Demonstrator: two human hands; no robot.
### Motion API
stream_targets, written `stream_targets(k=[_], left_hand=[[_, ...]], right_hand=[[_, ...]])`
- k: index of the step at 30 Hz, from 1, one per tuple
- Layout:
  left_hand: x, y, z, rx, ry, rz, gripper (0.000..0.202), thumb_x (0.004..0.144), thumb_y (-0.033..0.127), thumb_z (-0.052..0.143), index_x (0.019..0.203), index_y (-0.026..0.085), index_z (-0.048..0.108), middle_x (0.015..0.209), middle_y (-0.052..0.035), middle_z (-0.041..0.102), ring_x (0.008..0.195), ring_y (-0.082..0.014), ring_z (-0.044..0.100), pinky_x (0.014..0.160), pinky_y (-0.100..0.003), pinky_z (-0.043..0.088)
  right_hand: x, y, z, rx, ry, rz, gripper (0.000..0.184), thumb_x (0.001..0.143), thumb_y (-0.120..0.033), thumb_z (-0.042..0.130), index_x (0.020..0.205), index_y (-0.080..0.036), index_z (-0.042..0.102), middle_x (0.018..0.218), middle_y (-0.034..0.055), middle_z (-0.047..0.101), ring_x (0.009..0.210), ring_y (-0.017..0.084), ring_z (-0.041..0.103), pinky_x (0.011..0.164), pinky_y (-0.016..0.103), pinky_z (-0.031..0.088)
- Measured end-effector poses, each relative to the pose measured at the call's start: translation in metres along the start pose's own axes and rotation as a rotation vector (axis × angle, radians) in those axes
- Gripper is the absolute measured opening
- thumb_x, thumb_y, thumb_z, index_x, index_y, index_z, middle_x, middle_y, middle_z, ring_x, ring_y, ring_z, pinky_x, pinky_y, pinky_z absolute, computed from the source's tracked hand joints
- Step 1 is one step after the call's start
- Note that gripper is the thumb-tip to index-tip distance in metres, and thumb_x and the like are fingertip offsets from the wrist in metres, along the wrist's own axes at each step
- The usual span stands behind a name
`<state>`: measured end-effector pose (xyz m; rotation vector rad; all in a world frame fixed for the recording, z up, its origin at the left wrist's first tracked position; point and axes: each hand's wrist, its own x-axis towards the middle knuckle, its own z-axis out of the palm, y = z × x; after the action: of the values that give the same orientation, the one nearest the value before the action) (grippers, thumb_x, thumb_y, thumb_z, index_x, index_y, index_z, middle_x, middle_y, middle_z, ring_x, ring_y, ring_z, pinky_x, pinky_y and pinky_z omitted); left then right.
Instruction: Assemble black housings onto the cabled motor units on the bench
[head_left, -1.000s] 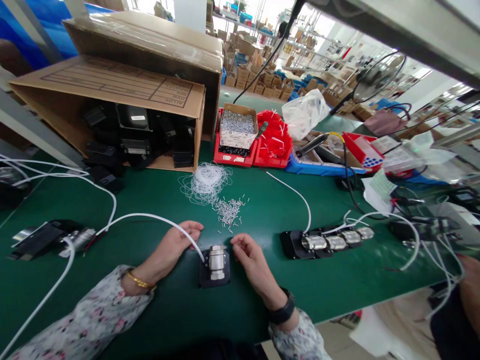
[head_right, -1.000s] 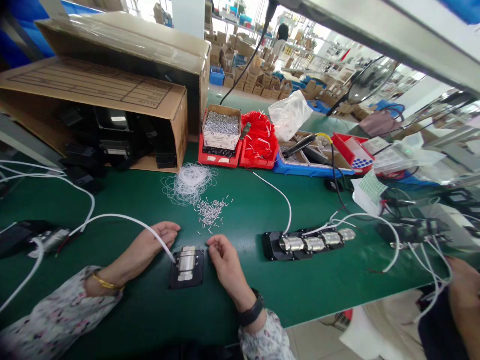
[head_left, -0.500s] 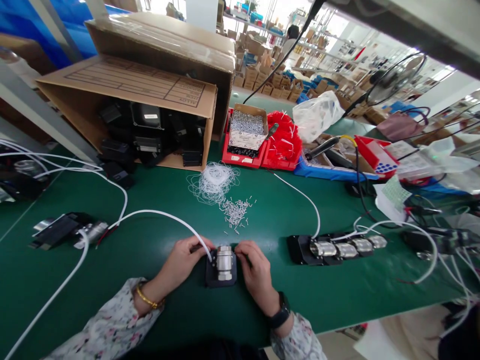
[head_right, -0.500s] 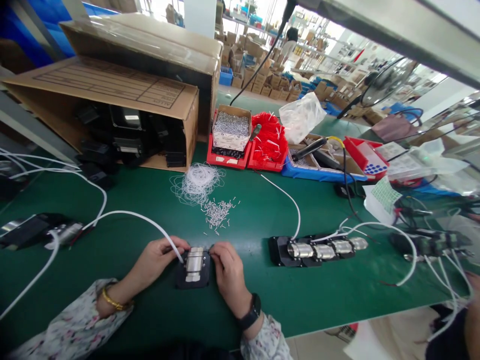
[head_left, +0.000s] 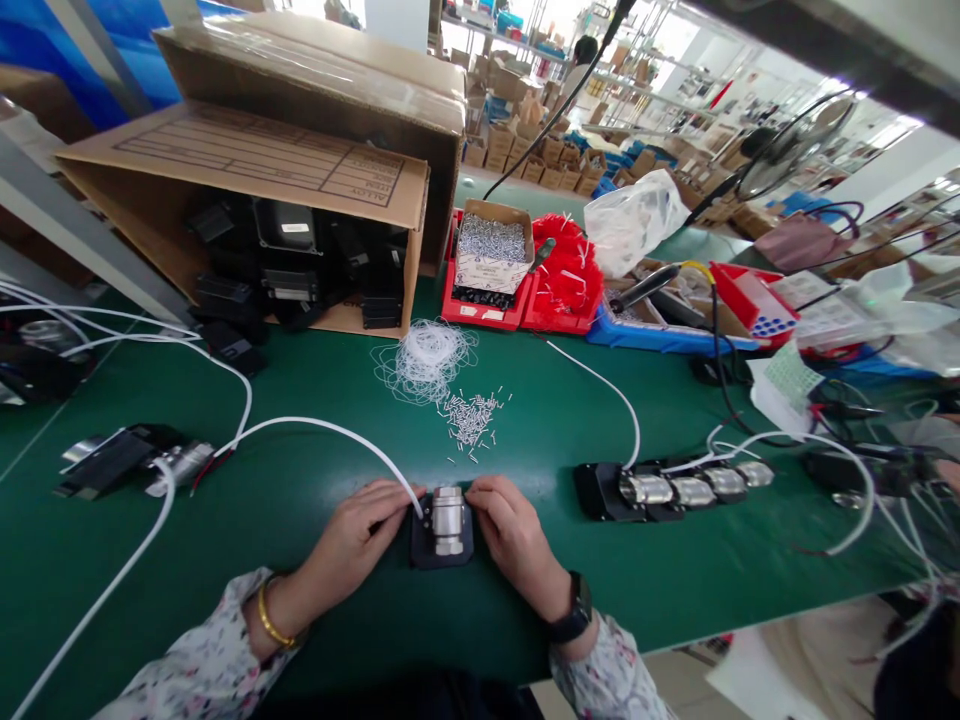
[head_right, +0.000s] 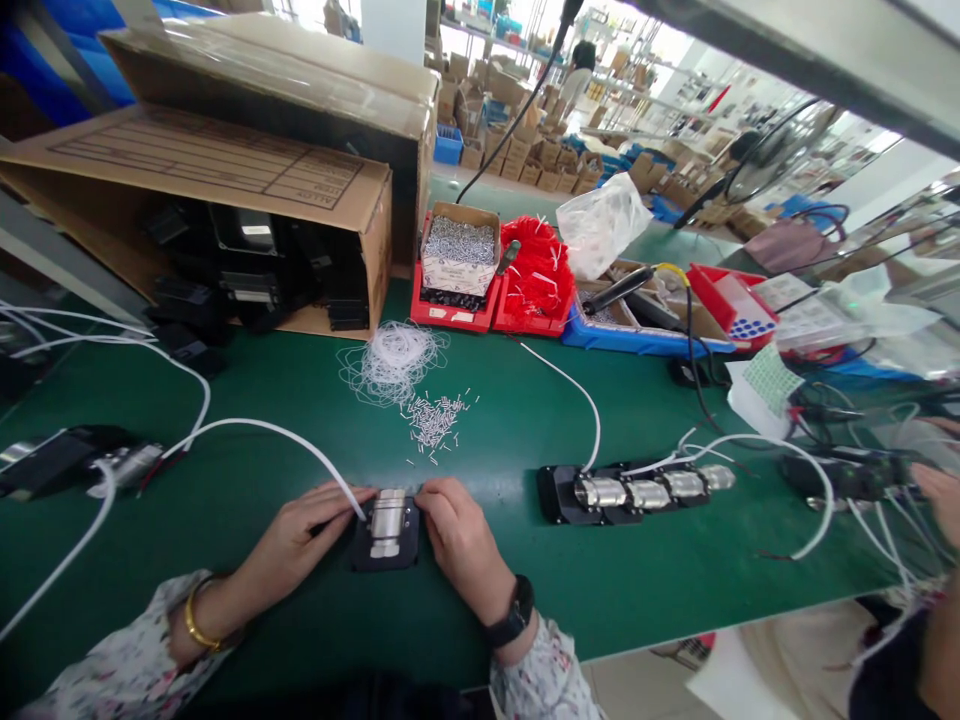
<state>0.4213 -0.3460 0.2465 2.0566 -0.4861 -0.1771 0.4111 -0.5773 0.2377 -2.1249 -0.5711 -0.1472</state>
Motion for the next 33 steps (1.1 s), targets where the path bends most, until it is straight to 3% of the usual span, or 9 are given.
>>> stream_targets(k=[4,7,10,13,16,21,27,29,33], left_hand=[[0.015,-0.003,-0.005,0.026,0.022,-0.188,0.028,0.091,0.026,0.038,0.107,0.021,0.061,0.096,-0.0033,0.069,0.089,-0.0186,0.064,0.081,-0.03,0.048],[0.044,-0.008,-0.004,0.17,-0.05,-0.087,0.02,0.088,0.02,0.043,0.095,0.018,0.062,0.087,-0.0035,0.066,0.081,-0.0177,0.06,0.074,-0.028,0.046],[0.073,-0.01,0.004,0.274,-0.163,0.067,0.007,0.081,0.017,0.055,0.084,0.019,0.061,0.079,-0.0014,0.061,0.08,-0.018,0.055,0.072,-0.027,0.042],[0.091,-0.008,0.013,0.302,-0.219,0.117,0.005,0.076,0.016,0.062,0.077,0.021,0.06,0.076,-0.0006,0.057,0.081,-0.0194,0.05,0.07,-0.028,0.039],[0.094,-0.004,0.017,0.31,-0.245,0.119,0.009,0.076,0.012,0.059,0.072,0.019,0.056,0.075,-0.0013,0.055,0.081,-0.0199,0.049,0.07,-0.028,0.039],[0.068,-0.004,0.001,0.249,-0.208,0.027,0.012,0.081,0.009,0.047,0.074,0.017,0.05,0.076,-0.0014,0.055,0.074,-0.017,0.05,0.069,-0.028,0.041],[-0.013,-0.001,-0.018,-0.03,-0.025,-0.265,0.009,0.085,0.02,0.046,0.081,0.018,0.053,0.074,0.0003,0.059,0.068,-0.0148,0.058,0.063,-0.025,0.047],[-0.034,0.005,-0.015,-0.053,0.018,-0.198,0.006,0.084,0.02,0.051,0.083,0.018,0.056,0.075,0.0002,0.062,0.068,-0.0142,0.059,0.064,-0.023,0.047],[-0.049,0.011,0.0,0.032,0.05,0.163,0.009,0.085,0.016,0.054,0.083,0.019,0.061,0.079,-0.0015,0.065,0.074,-0.0133,0.061,0.069,-0.022,0.047]], right_hand=[[0.002,0.0,-0.01,0.272,-0.058,0.212,0.019,0.09,-0.021,0.048,0.099,-0.021,0.065,0.099,0.0067,0.066,0.094,0.02,0.06,0.084,0.036,0.049],[0.008,0.008,-0.009,0.367,0.062,0.485,0.019,0.089,-0.027,0.049,0.098,-0.019,0.064,0.092,0.007,0.068,0.083,0.02,0.064,0.076,0.036,0.052],[0.023,0.018,-0.001,0.076,0.14,0.573,0.009,0.081,-0.023,0.059,0.085,-0.017,0.064,0.077,0.0054,0.064,0.068,0.019,0.061,0.064,0.032,0.049],[0.039,0.022,0.008,-0.307,0.02,0.502,0.007,0.074,-0.015,0.064,0.073,-0.019,0.059,0.075,0.0029,0.058,0.066,0.018,0.055,0.06,0.028,0.042],[0.048,0.02,0.014,-0.455,-0.069,0.472,0.012,0.075,-0.01,0.06,0.074,-0.02,0.054,0.076,0.0018,0.055,0.065,0.017,0.051,0.056,0.026,0.036],[0.039,0.014,0.002,-0.302,-0.01,0.408,0.015,0.078,-0.007,0.051,0.072,-0.019,0.046,0.072,0.0006,0.051,0.067,0.016,0.049,0.061,0.026,0.037],[-0.015,-0.012,-0.004,0.257,0.207,0.553,0.011,0.082,-0.025,0.054,0.09,-0.017,0.055,0.073,0.0007,0.055,0.063,0.015,0.053,0.057,0.024,0.043],[-0.034,-0.024,0.003,0.386,0.239,0.597,0.014,0.082,-0.027,0.057,0.091,-0.017,0.059,0.074,0.0025,0.058,0.067,0.016,0.057,0.06,0.026,0.047],[-0.058,-0.04,0.018,0.386,0.379,0.57,0.011,0.084,-0.025,0.057,0.084,-0.017,0.063,0.082,0.0062,0.064,0.075,0.018,0.061,0.069,0.029,0.05]])
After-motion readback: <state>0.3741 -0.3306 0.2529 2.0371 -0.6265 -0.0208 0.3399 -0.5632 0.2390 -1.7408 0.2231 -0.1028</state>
